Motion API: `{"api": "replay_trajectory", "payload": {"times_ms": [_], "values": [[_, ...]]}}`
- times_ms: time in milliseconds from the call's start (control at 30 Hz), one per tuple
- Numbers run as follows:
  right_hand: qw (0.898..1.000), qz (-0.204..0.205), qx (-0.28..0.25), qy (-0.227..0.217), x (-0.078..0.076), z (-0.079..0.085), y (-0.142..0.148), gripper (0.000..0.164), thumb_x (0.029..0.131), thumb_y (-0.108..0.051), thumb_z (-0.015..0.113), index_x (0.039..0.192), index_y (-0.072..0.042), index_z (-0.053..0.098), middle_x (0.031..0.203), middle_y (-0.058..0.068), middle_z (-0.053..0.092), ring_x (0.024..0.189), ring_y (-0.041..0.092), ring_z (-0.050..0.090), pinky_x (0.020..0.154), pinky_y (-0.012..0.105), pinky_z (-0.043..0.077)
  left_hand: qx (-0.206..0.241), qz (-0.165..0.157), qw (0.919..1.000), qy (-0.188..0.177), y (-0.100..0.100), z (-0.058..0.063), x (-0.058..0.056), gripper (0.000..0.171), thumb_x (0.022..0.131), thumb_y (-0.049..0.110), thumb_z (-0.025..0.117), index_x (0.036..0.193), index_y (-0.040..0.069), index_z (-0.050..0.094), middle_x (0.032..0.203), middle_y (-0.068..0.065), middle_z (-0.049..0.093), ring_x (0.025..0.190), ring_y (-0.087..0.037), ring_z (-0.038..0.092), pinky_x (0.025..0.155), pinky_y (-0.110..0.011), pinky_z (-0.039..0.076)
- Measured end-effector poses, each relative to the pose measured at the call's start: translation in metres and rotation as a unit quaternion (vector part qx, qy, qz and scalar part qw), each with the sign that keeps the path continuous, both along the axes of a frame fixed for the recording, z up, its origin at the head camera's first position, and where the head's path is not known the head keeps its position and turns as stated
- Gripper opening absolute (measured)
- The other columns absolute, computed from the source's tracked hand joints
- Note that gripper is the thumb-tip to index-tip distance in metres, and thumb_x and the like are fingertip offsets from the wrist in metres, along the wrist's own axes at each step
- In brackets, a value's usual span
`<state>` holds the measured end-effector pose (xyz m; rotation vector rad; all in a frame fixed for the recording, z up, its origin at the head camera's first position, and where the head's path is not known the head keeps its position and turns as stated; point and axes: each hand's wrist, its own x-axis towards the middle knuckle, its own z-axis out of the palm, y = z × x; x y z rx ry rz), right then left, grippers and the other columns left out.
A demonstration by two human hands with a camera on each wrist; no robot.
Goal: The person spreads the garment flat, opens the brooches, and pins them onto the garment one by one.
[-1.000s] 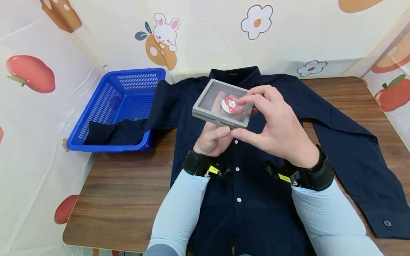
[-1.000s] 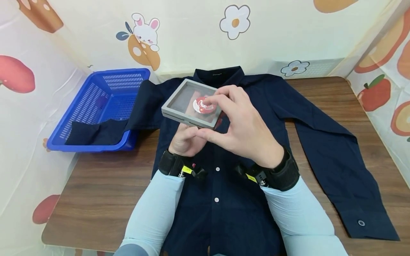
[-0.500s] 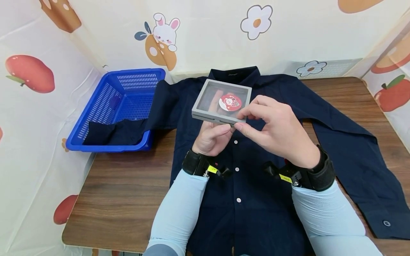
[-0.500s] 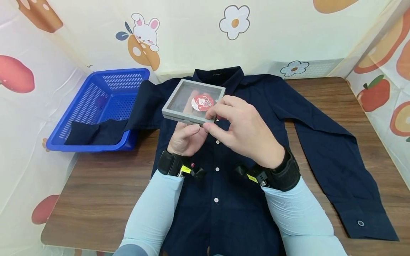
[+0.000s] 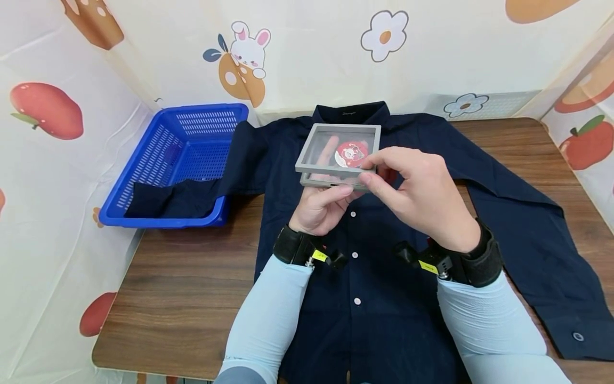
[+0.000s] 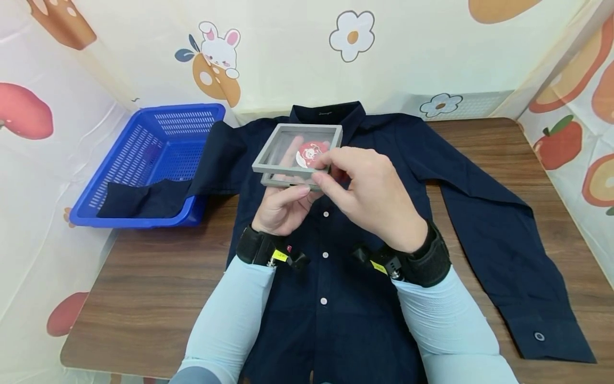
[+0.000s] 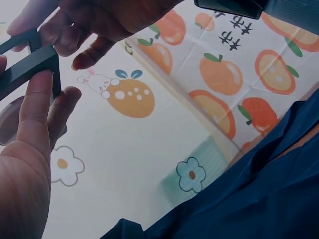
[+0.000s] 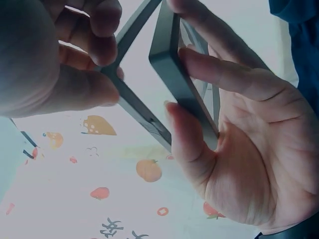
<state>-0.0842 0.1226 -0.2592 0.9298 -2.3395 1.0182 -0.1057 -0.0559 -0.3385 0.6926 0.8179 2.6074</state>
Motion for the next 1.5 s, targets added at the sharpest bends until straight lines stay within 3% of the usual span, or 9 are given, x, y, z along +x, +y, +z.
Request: {"api": "replay_trajectory", "payload": {"times_ms": [267,433,667,933,1167,1233,1500], "values": [[0.998,-0.034,-0.058,0.003,0.002,0.003,0.001,0.014,0.086,-0.01,0.072,0.101,-0.009,0.072,0.074,-0.004,0.066,0.058,0.002,0.051,0.046,0.017,0.032,-0.008,-0.026,0.9995,0.014,0.001,0.001,0.0,0.088,0.085,-0.021,0.028,0.155,0.022,-0.002,0.158,-0.018,0.01,0.112,-0.019,0.059,0.088,-0.027,0.05],[0.994,-0.044,-0.098,0.023,0.001,0.004,0.002,0.02,0.087,-0.008,0.071,0.106,-0.004,0.07,0.077,0.003,0.068,0.064,0.002,0.054,0.05,0.016,0.035,-0.014,-0.039,0.9989,0.021,0.003,0.002,0.0,0.088,0.083,-0.023,0.029,0.154,0.022,0.004,0.153,-0.014,0.021,0.115,-0.022,0.055,0.088,-0.028,0.051],[0.978,-0.101,-0.181,0.018,-0.005,0.002,0.005,0.025,0.089,-0.01,0.068,0.113,-0.004,0.07,0.079,0.01,0.068,0.072,0.002,0.059,0.057,0.02,0.037,-0.012,-0.102,0.9945,0.022,0.005,0.0,0.002,0.093,0.082,-0.022,0.031,0.154,0.031,0.003,0.156,-0.012,0.016,0.121,-0.036,0.051,0.096,-0.034,0.047],[0.961,-0.134,-0.244,-0.005,-0.013,-0.002,0.009,0.02,0.093,-0.011,0.064,0.109,-0.004,0.071,0.075,-0.009,0.065,0.071,0.005,0.062,0.065,0.02,0.046,-0.014,-0.126,0.9915,0.03,0.006,0.001,0.003,0.094,0.082,-0.023,0.031,0.154,0.03,0.002,0.154,-0.014,0.018,0.121,-0.039,0.05,0.093,-0.034,0.048],[0.953,-0.141,-0.267,-0.009,-0.02,-0.006,0.014,0.018,0.093,-0.013,0.063,0.106,-0.004,0.072,0.07,-0.008,0.063,0.068,0.008,0.06,0.06,0.022,0.042,-0.028,-0.136,0.9901,0.023,0.006,0.003,0.004,0.095,0.082,-0.024,0.031,0.154,0.031,0.003,0.156,-0.012,0.015,0.129,-0.053,0.035,0.092,-0.032,0.048],[0.955,-0.14,-0.262,-0.01,-0.021,-0.007,0.016,0.02,0.094,-0.013,0.062,0.108,-0.003,0.072,0.071,-0.006,0.063,0.068,0.009,0.061,0.059,0.022,0.043,-0.028,-0.139,0.9896,0.024,0.006,0.003,0.004,0.095,0.081,-0.024,0.03,0.154,0.031,0.003,0.156,-0.011,0.014,0.129,-0.052,0.037,0.093,-0.033,0.048],[0.945,-0.181,-0.269,-0.051,-0.028,-0.01,0.018,0.022,0.094,-0.017,0.063,0.108,-0.003,0.072,0.07,-0.001,0.061,0.065,0.01,0.056,0.056,0.023,0.038,-0.02,-0.146,0.9885,0.034,0.008,0.003,0.005,0.096,0.081,-0.025,0.028,0.154,0.032,0.004,0.156,-0.009,0.014,0.122,-0.039,0.049,0.094,-0.032,0.048]]}}
